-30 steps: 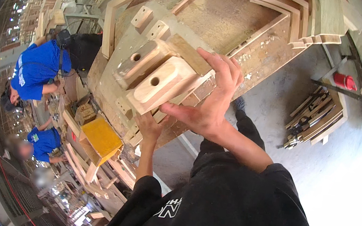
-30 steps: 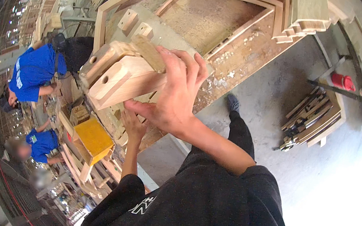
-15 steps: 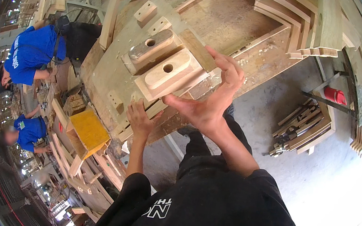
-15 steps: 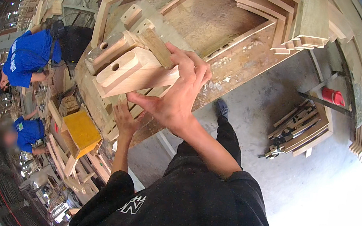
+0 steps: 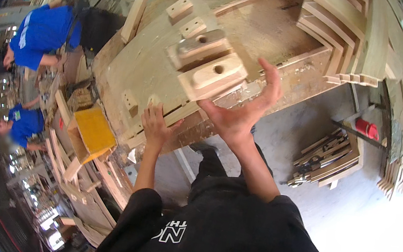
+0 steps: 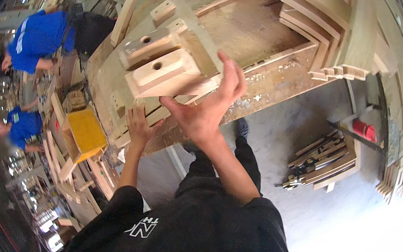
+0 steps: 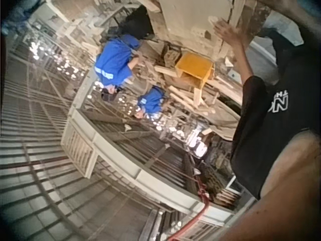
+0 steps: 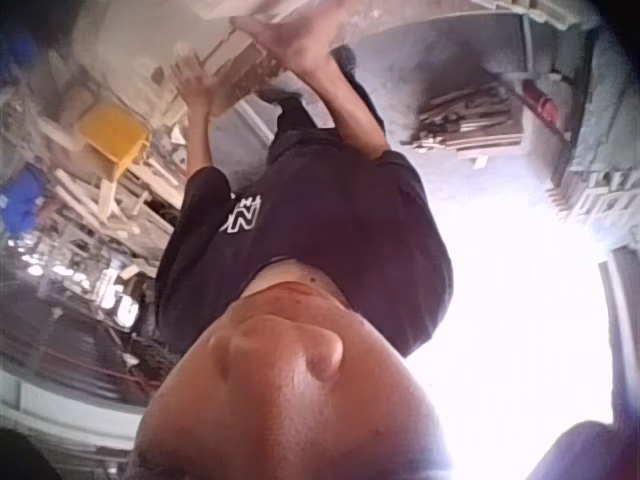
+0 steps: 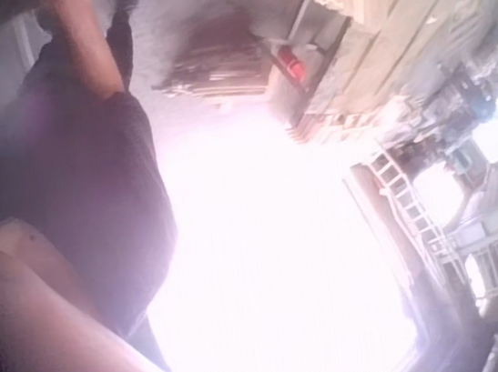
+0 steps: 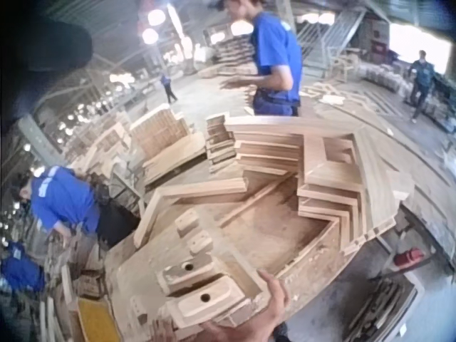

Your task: The person repeatedly picks up small wooden parts from a workbench, briefly turns them over, and places them into a yellow bin or onto a stack. The person handles the parts one at a time throughout the clip.

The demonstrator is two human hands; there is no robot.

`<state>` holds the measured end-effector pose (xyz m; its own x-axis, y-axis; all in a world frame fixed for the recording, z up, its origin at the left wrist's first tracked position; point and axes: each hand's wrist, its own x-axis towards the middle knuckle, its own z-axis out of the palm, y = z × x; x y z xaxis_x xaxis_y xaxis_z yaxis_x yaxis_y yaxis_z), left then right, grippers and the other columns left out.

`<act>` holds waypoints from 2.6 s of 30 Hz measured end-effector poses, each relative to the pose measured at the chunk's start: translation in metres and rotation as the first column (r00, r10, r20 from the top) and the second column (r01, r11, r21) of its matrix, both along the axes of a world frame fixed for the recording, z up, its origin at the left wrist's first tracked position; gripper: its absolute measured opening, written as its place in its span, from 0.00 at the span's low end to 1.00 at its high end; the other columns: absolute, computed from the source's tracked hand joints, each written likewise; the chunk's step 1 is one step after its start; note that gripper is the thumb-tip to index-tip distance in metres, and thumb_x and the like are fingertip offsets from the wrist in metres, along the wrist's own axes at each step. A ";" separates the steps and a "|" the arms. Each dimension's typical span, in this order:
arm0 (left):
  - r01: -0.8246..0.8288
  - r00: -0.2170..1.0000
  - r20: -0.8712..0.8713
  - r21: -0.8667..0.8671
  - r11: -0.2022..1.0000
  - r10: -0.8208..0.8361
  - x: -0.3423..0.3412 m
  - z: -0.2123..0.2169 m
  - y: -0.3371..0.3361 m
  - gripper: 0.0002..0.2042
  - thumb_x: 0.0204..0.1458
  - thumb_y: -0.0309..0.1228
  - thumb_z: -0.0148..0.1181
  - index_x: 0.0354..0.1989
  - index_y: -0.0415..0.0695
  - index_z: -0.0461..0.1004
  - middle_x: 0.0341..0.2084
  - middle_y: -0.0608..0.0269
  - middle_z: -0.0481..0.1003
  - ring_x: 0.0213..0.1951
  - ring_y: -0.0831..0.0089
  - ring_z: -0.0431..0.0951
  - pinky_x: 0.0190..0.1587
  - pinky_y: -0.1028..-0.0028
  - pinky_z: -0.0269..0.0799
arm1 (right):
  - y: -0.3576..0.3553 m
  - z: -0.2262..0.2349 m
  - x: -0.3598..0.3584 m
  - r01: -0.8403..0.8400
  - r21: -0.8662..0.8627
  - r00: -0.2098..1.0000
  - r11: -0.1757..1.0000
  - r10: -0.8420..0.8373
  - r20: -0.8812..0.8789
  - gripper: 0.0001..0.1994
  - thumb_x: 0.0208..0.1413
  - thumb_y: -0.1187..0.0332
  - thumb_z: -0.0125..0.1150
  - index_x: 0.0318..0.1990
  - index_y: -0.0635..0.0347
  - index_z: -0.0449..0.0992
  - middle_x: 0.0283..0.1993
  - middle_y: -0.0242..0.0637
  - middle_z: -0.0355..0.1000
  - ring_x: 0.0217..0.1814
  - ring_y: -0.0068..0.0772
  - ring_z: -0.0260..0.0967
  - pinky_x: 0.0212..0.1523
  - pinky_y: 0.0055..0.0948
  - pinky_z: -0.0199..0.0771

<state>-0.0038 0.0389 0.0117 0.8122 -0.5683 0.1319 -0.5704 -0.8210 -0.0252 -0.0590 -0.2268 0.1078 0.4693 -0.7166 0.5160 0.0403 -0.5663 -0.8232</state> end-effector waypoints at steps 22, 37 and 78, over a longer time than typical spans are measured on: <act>-0.318 0.881 0.253 -0.308 0.897 0.399 -0.032 -0.009 0.048 0.49 0.27 0.72 0.59 0.56 0.48 0.67 0.54 0.55 0.65 0.59 0.56 0.61 0.58 0.40 0.44 | 0.021 -0.050 0.017 0.200 -0.343 0.936 0.918 -0.282 -0.208 0.66 0.31 0.53 0.79 0.66 0.76 0.30 0.64 0.65 0.43 0.66 0.62 0.43 0.62 0.60 0.46; -0.574 0.749 -0.210 -0.679 0.457 0.628 -0.069 -0.053 0.159 0.30 0.40 0.41 0.71 0.52 0.41 0.72 0.46 0.47 0.73 0.49 0.49 0.73 0.52 0.61 0.68 | 0.021 -0.083 0.010 -0.041 -0.231 0.978 0.972 -0.009 -0.209 0.32 0.46 0.55 0.71 0.53 0.65 0.63 0.48 0.45 0.67 0.49 0.40 0.67 0.47 0.42 0.68; 0.730 0.568 0.611 -0.065 0.680 -0.551 -0.016 0.372 -0.103 0.28 0.35 0.28 0.72 0.48 0.39 0.70 0.42 0.54 0.75 0.42 0.55 0.76 0.43 0.61 0.71 | -0.138 0.082 -0.193 -0.869 0.484 0.326 0.103 0.855 0.404 0.53 0.40 0.26 0.53 0.64 0.65 0.55 0.61 0.48 0.61 0.60 0.42 0.62 0.58 0.40 0.62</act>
